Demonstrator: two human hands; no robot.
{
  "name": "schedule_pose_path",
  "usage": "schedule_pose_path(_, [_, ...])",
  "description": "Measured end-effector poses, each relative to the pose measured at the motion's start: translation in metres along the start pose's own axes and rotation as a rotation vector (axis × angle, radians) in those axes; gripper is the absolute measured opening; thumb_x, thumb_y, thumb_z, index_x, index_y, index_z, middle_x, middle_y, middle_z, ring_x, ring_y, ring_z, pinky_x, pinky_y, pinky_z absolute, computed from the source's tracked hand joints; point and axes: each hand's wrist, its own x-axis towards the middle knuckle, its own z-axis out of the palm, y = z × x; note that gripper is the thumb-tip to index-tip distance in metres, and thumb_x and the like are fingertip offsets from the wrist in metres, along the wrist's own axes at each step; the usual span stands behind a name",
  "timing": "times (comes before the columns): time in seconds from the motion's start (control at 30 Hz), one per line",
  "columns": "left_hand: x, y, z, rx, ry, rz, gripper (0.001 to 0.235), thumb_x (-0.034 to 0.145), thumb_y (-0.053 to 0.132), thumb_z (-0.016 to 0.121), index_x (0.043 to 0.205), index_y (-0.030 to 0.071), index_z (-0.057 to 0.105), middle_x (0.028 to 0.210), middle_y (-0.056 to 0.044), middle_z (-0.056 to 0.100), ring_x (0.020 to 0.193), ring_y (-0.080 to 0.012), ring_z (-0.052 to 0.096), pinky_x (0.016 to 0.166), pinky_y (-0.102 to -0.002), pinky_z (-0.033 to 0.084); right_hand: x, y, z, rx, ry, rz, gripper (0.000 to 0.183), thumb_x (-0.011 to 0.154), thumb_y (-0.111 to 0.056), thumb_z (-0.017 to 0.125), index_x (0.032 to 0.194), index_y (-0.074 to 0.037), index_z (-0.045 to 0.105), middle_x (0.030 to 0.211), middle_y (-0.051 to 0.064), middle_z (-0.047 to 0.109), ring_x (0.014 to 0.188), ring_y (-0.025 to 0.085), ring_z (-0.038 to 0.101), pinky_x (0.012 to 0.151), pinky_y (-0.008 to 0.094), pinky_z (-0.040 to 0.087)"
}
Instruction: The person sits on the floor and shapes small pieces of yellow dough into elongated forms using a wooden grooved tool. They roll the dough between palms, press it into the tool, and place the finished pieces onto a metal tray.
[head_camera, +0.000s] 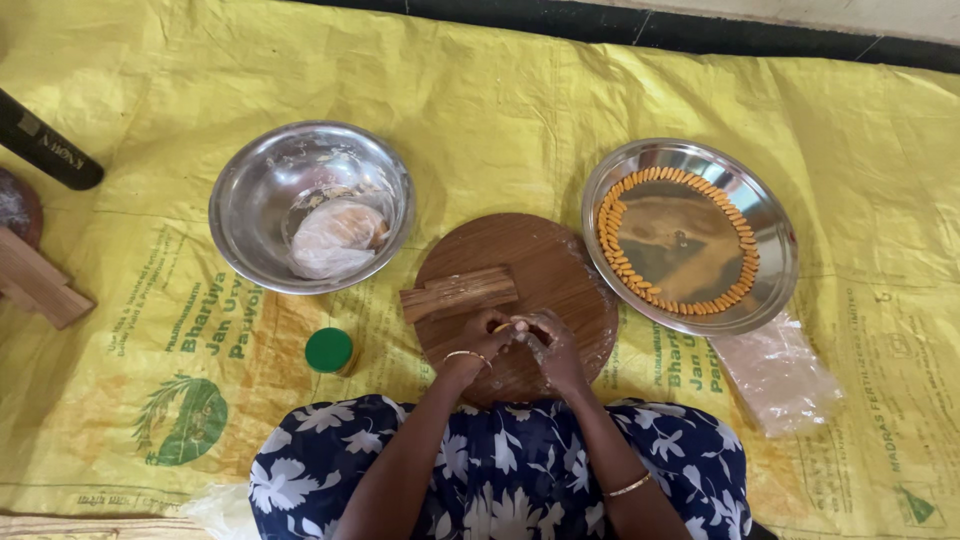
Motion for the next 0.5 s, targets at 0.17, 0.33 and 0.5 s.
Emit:
schedule_pose_path(0.17, [0.003,-0.006,0.002,-0.073,-0.028,0.075,0.022,0.092,0.019,0.078,0.100,0.006,0.062,0.085,-0.004,0.067,0.070,-0.0105,0.061,0.063,-0.026,0.052,0.003,0.019,0.005,0.321,-0.023,0.109,0.020,0.093,0.006,0.069,0.111,-0.001,0.073,0.100,0.009,0.069,0.089,0.015,0.069,0.082,0.028,0.058])
schedule_pose_path(0.33, [0.016,-0.025,0.002,-0.199,-0.049,0.188,0.012,0.088,0.002,0.073,0.092,0.006,0.062,0.084,-0.004,0.068,0.071,-0.0118,0.063,0.065,-0.028,0.053,0.009,0.033,0.005,0.403,-0.008,0.159,0.016,0.090,0.009,0.066,0.104,0.003,0.071,0.094,0.010,0.073,0.083,0.016,0.070,0.077,0.030,0.059])
schedule_pose_path(0.5, [0.023,-0.036,0.002,-0.338,-0.100,0.226,0.009,0.091,0.002,0.072,0.096,0.003,0.065,0.084,-0.006,0.071,0.072,-0.0121,0.066,0.065,-0.027,0.053,0.009,0.027,0.005,0.675,0.074,0.389,0.022,0.091,0.006,0.063,0.108,-0.003,0.073,0.092,0.010,0.074,0.079,0.016,0.068,0.072,0.029,0.057])
